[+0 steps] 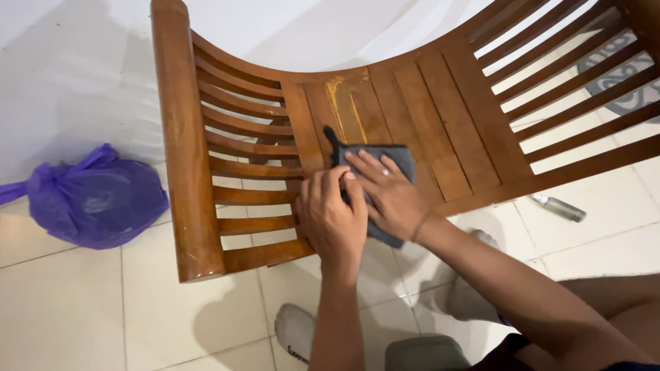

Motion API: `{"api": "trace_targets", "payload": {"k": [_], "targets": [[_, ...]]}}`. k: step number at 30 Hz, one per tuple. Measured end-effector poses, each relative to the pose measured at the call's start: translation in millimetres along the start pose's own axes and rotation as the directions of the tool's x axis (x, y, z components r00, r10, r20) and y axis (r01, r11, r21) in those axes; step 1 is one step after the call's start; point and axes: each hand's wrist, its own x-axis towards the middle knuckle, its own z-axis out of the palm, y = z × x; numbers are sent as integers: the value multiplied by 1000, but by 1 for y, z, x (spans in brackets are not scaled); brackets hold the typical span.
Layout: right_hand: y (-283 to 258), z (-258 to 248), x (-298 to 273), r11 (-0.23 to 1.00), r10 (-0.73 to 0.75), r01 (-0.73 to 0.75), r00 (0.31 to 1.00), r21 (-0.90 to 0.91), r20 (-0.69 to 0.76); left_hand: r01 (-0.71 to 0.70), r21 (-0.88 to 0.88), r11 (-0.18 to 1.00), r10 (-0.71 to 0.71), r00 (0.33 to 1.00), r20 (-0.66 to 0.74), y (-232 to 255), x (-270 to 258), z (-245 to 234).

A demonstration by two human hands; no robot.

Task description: The person wipes down the seat and legs of a curved wooden chair with a cloth.

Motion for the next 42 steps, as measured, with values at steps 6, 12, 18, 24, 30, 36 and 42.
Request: {"api": "trace_targets", "payload": {"k": [6, 12, 18, 24, 30, 36, 42], "targets": [[0, -16, -18, 1000, -15, 13, 995, 23, 99, -58, -19, 998, 58, 998, 9, -4, 0, 0], [52, -8, 46, 987, 101, -95, 994, -132, 40, -62, 35, 997, 61, 997, 45, -4, 2, 2], [119, 7, 130, 942, 223, -224, 974, -250, -33, -61, 66, 996, 56, 996, 73, -3, 1, 5], [127, 9, 139, 945, 262, -284, 954, -164, -143, -78, 142, 987, 59, 989, 137, -1, 2, 7], [104, 7, 90, 954, 181, -204, 976, -219, -118, -115, 206, 972, 68, 973, 222, -2, 3, 8], [64, -16, 12, 973, 57, -59, 998, -225, -16, -67, 171, 983, 43, 989, 143, -6, 3, 12], [46, -45, -48, 979, 8, 20, 991, -203, 135, -57, 204, 977, 24, 987, 162, -5, 2, 10]]}}
